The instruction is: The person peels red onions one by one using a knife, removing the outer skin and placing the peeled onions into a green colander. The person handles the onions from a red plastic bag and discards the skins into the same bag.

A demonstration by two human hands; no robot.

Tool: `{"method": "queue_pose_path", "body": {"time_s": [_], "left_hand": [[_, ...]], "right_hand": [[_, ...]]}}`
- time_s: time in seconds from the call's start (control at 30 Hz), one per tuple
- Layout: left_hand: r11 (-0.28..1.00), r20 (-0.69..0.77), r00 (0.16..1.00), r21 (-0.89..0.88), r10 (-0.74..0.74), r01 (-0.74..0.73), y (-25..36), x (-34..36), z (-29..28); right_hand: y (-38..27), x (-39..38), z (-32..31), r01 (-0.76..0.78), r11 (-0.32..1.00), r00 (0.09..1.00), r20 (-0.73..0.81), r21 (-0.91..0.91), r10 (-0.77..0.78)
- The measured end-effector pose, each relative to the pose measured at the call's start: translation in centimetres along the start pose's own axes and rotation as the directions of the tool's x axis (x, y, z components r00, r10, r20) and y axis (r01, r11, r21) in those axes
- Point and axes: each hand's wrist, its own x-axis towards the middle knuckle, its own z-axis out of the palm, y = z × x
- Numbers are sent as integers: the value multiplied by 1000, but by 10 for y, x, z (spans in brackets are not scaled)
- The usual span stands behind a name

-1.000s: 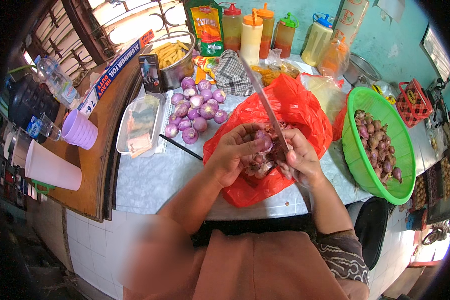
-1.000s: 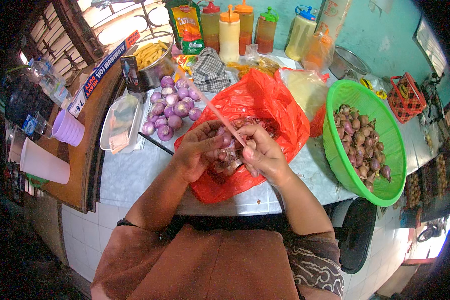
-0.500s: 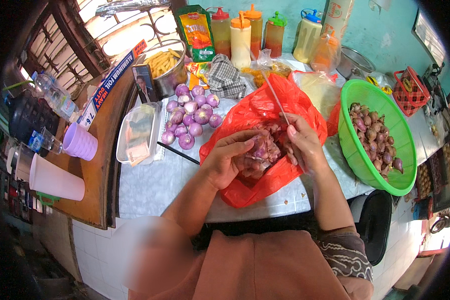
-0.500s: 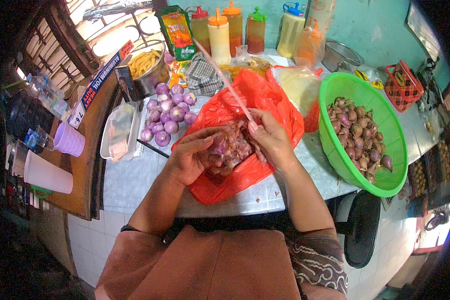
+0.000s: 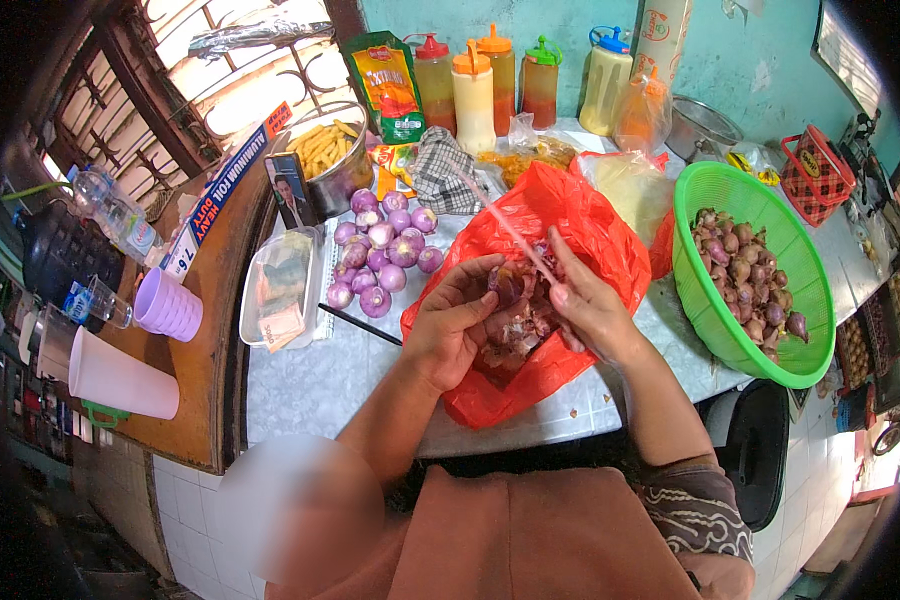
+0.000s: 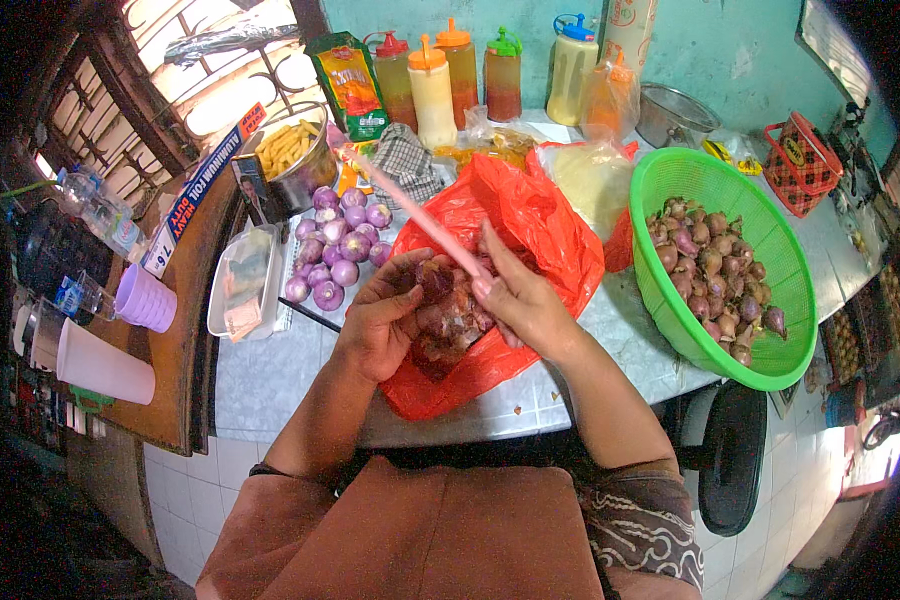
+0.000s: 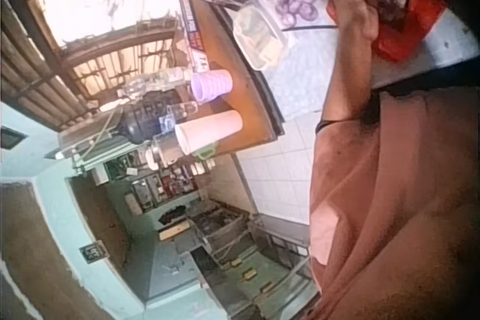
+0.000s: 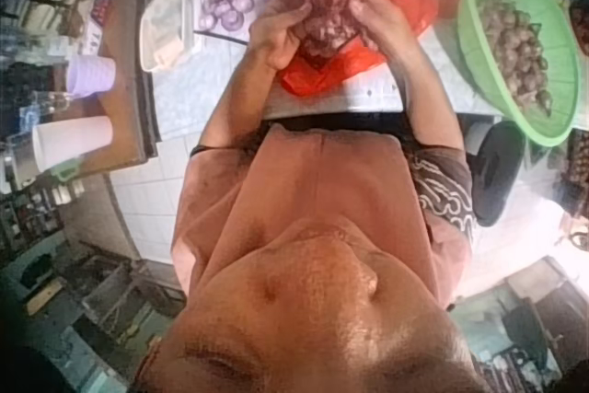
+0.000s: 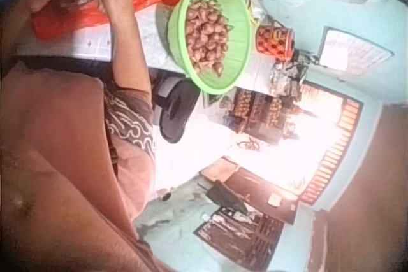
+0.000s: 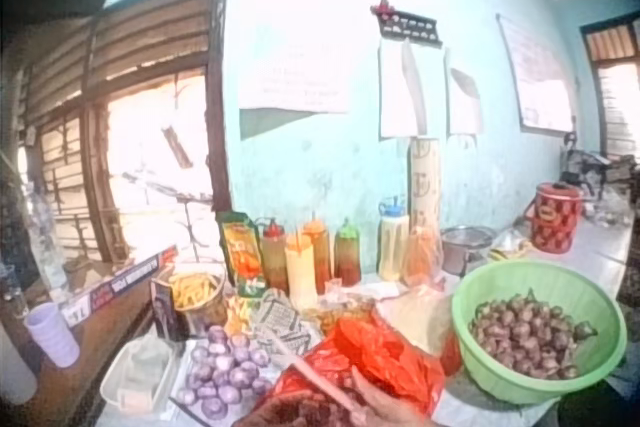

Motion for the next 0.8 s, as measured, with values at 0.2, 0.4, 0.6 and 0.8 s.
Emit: {"method": "queue_pose_path", "body": {"time_s": [0.2,0.4,0.6,0.8], "left_hand": [[999,-10,1000,38,-2,3,-1,-2,1],[980,-4,995,176,97,-95,-4,-3,4],[933,-20,979,307,204,-188,-8,-4,4],[937,25,978,281,208,-207,-8,-5,4]], "right_hand": [[1,-3,7,230,946,964,186,-229,-190],[4,0,8,276,910,955,197,-309,-223],[6,-1,8,288,904,952,200,-315,-234],[4,-3,9,252,939,957,204,-236,-206]]}}
